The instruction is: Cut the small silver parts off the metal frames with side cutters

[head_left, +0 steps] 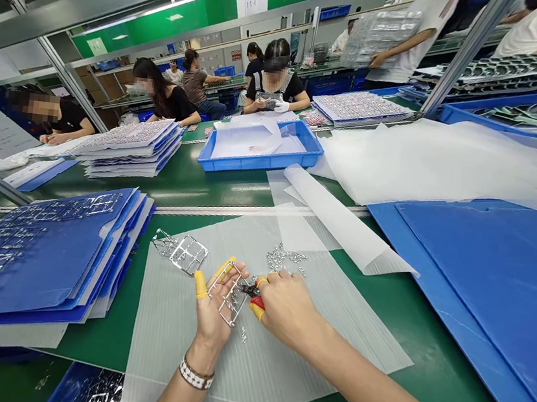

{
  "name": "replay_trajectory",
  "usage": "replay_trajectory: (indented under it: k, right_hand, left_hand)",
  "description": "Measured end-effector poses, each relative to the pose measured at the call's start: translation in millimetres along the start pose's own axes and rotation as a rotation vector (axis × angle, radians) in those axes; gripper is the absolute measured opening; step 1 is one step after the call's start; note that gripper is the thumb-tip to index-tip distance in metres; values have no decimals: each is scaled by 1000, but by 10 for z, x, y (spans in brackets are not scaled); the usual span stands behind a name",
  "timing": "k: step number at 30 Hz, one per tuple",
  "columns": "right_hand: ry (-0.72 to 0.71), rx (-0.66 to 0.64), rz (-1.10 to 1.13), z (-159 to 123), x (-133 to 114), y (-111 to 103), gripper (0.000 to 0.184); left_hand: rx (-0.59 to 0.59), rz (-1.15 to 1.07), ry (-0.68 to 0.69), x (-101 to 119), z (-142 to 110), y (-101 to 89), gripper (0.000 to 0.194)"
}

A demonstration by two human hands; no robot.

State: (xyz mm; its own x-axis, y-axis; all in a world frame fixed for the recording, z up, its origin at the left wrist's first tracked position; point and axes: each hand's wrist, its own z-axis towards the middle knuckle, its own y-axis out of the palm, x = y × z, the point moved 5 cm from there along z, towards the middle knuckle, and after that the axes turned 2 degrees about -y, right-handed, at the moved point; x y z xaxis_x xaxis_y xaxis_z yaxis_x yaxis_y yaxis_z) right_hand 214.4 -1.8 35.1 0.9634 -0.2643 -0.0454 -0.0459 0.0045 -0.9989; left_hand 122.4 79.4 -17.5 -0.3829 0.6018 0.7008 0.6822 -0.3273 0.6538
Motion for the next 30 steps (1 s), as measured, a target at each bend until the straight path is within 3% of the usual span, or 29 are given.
replay_trajectory:
  k: [10, 21, 30]
  right_hand:
    - [-25, 45, -20, 1, -20, 33, 20]
    - [-39, -7, -3, 26, -10, 76, 20]
    - [-58, 11, 17, -52, -122, -42, 24]
  left_hand:
    - [-16, 19, 21, 3, -7, 23, 68]
    - [-18, 15, 1, -16, 2, -9, 69]
    - [-5, -13, 22, 58, 41, 13, 68]
